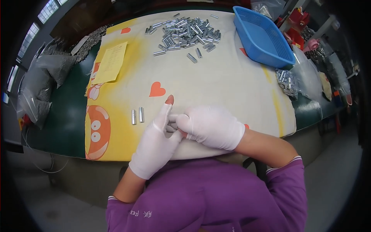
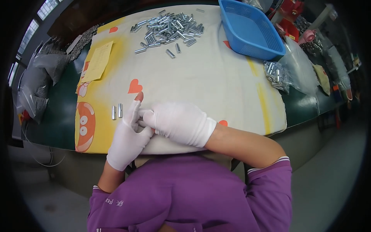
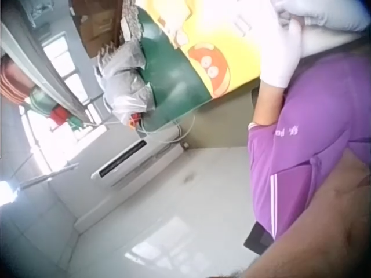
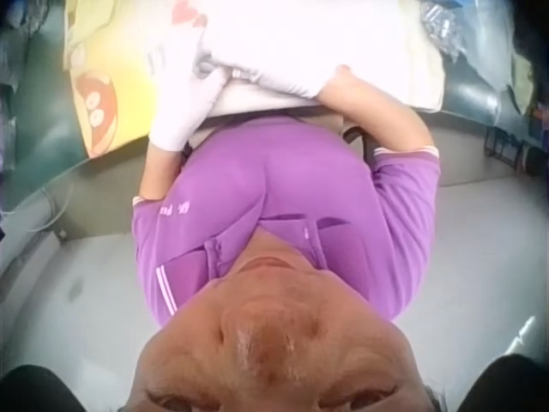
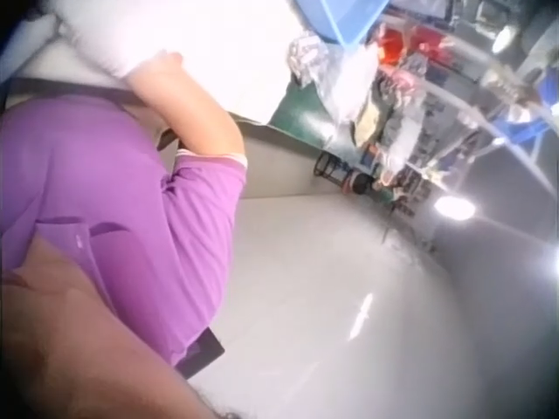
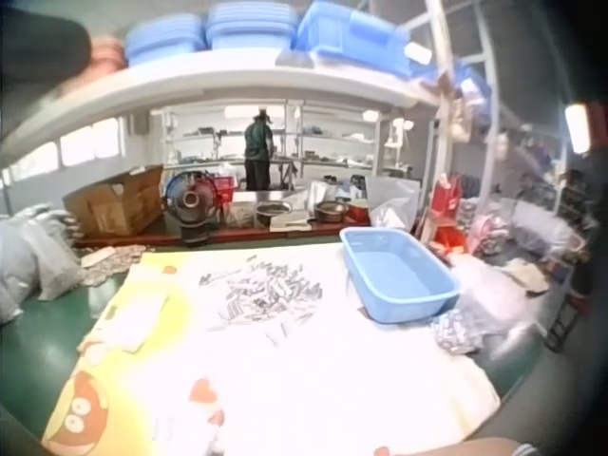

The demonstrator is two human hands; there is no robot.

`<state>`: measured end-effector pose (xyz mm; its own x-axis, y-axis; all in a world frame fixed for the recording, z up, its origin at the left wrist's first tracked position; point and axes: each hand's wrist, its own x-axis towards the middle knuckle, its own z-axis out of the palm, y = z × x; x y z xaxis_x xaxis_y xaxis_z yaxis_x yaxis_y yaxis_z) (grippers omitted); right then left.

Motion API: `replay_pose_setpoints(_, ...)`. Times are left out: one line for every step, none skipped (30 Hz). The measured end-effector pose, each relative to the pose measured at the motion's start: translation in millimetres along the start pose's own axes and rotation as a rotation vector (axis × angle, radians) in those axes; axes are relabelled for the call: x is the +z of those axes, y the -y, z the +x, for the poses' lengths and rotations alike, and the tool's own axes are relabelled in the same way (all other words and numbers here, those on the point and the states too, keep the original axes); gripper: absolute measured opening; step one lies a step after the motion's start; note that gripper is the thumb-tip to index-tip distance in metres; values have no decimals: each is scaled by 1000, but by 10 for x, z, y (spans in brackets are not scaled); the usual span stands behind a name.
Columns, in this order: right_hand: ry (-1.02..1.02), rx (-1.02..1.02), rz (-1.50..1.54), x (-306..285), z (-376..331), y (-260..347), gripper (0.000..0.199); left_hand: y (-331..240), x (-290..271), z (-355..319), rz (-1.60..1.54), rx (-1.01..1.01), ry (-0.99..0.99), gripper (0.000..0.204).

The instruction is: Inspecting and organizing small metal components on a workbench.

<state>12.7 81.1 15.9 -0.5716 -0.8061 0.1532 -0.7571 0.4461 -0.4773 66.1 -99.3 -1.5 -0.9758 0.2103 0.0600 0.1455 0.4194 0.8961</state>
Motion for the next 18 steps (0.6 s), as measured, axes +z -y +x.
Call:
replay_pose_setpoints(-67, -12, -8, -39, -45, -17, 13, 32, 25, 2, -109, 35, -40, 74)
replay_pose_setpoints(-133, -24, -15, -77, -85, -34, 10, 50, 39, 3, -218, 68, -79, 71)
replay_pose_setpoints(-131, -21, -23, -109, -118, -55, 10, 53, 28, 1, -225, 74, -78, 71)
replay_pose_setpoints(-178, -3, -130, -143, -158, -89, 10, 55, 10, 10, -201, 62, -101, 69)
replay_pose_setpoints(-223, 14, -236, -165, -189, -122, 10, 61, -10, 18, -178, 49, -124, 68)
replay_pose_setpoints(-219, 21, -244, -161, -215, -170, 10, 71, -19, 26, -155, 35, -147, 66)
replay_pose_setpoints(-134, 49, -242, -139, -245, -235, 11, 81, -17, 33, -165, 42, -142, 66)
replay_pose_setpoints(-50, 79, -238, -112, -281, -293, 12, 94, -8, 36, -138, 28, -139, 65)
replay_pose_setpoints(-46, 89, -246, -71, -310, -341, 12, 105, 4, 40, -111, 15, -135, 64)
replay_pose_setpoints(-211, 90, -156, -27, -323, -376, 17, 110, 15, 44, -124, 21, -129, 64)
replay_pose_setpoints(-377, 90, -66, -27, -346, -392, 24, 103, 22, 47, -116, -4, -121, 63)
replay_pose_setpoints(-373, 102, -78, -90, -389, -393, 24, 100, 31, 50, -108, -29, -113, 62)
replay_pose_setpoints(-341, 411, 319, -206, -384, -357, 31, 108, 27, 40, -119, -26, -110, 62)
replay_pose_setpoints(-299, 717, 717, -288, -387, -358, 39, 120, 22, 26, -128, -28, -133, 61)
replay_pose_setpoints(-350, 762, 868, -309, -393, -410, 45, 130, 17, 12, -137, -30, -156, 61)
replay_pose_setpoints(-361, 779, 853, -320, -443, -482, 45, 132, 23, 16, -147, -30, -154, 60)
replay_pose_setpoints(-442, 787, 1174, -319, -503, -567, 45, 136, 26, 24, -163, -21, -140, 60)
replay_pose_setpoints(-524, 775, 1496, -342, -554, -621, 46, 139, 27, 33, -136, -30, -139, 60)
